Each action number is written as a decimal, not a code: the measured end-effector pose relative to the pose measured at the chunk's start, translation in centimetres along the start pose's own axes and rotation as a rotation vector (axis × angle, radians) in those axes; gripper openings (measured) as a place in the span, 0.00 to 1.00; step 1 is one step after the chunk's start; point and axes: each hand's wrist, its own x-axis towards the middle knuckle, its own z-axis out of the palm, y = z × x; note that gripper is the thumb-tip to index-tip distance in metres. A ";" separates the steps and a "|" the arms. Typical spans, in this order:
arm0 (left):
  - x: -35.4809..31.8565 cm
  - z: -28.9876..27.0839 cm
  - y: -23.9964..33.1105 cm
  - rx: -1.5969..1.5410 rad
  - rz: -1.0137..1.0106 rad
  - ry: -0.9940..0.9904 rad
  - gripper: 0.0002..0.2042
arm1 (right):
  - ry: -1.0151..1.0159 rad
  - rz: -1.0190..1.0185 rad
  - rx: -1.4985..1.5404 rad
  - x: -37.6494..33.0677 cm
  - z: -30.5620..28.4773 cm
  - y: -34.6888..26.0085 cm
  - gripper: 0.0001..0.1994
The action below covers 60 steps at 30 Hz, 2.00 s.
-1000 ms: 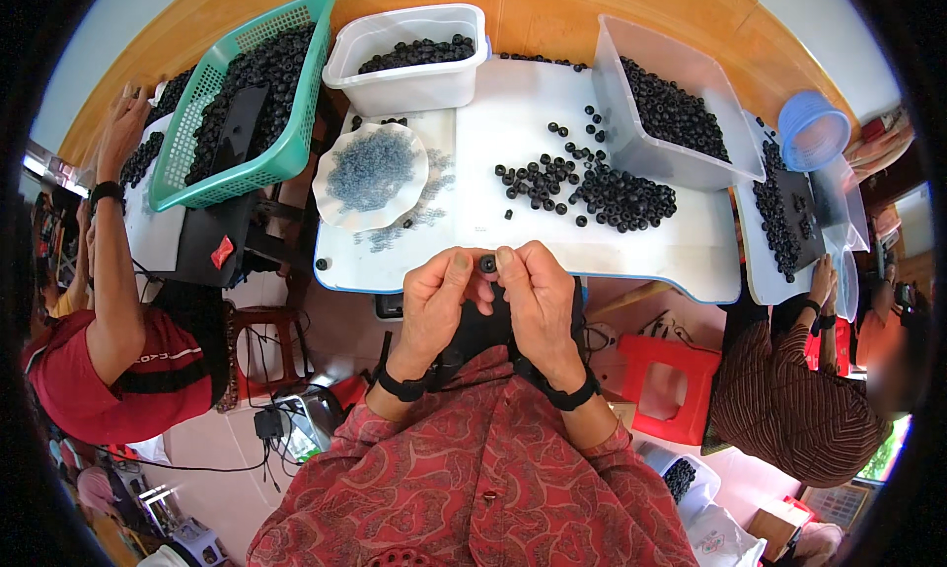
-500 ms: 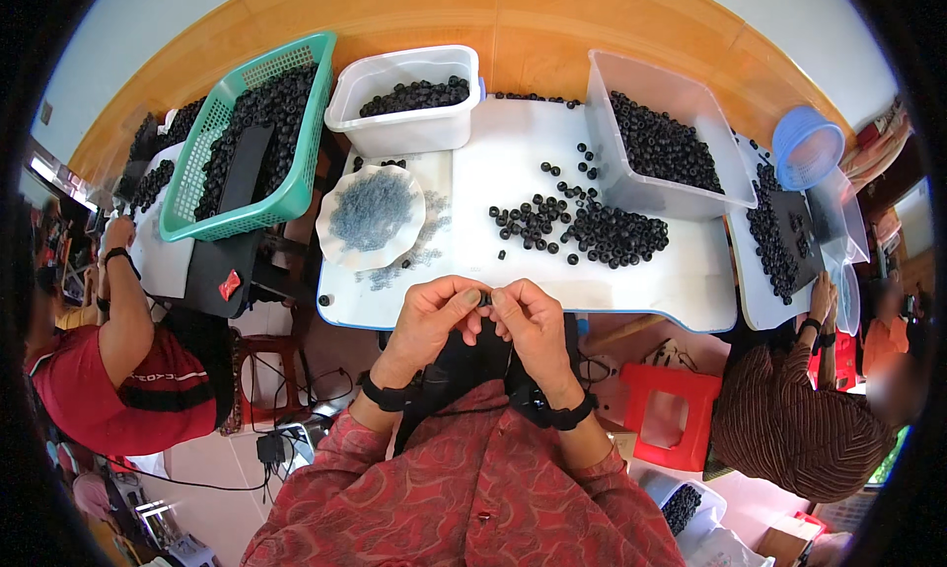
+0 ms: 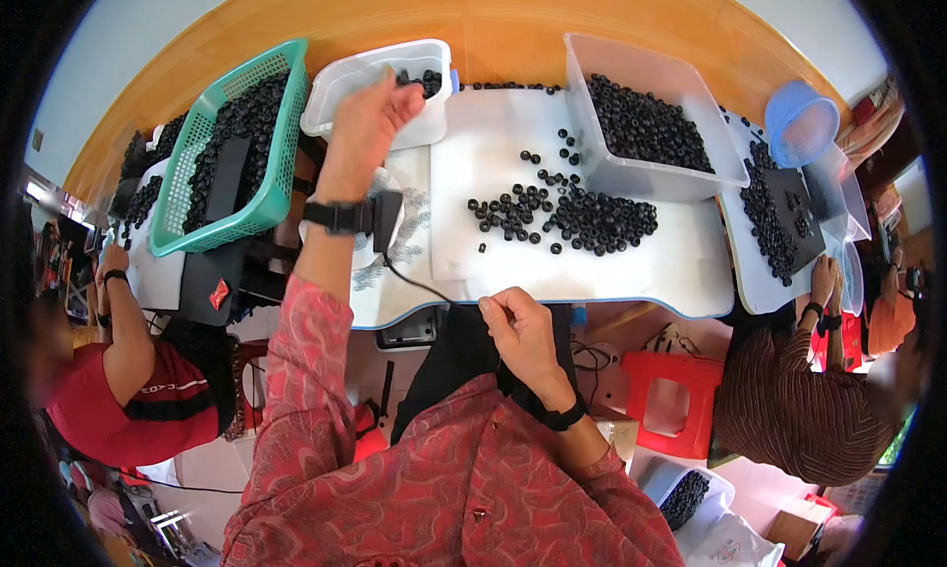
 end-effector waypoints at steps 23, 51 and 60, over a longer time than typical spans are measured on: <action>-18.1 -2.5 -11.2 1.131 0.250 0.083 0.06 | 0.124 -0.202 -0.229 1.3 0.6 3.4 0.03; -18.1 -1.2 -11.5 1.330 0.309 0.018 0.06 | 0.341 -0.347 -0.673 7.9 -0.5 3.2 0.10; -18.1 -1.1 -12.0 1.393 0.355 -0.014 0.07 | 0.358 -0.358 -0.535 8.0 -0.6 3.8 0.11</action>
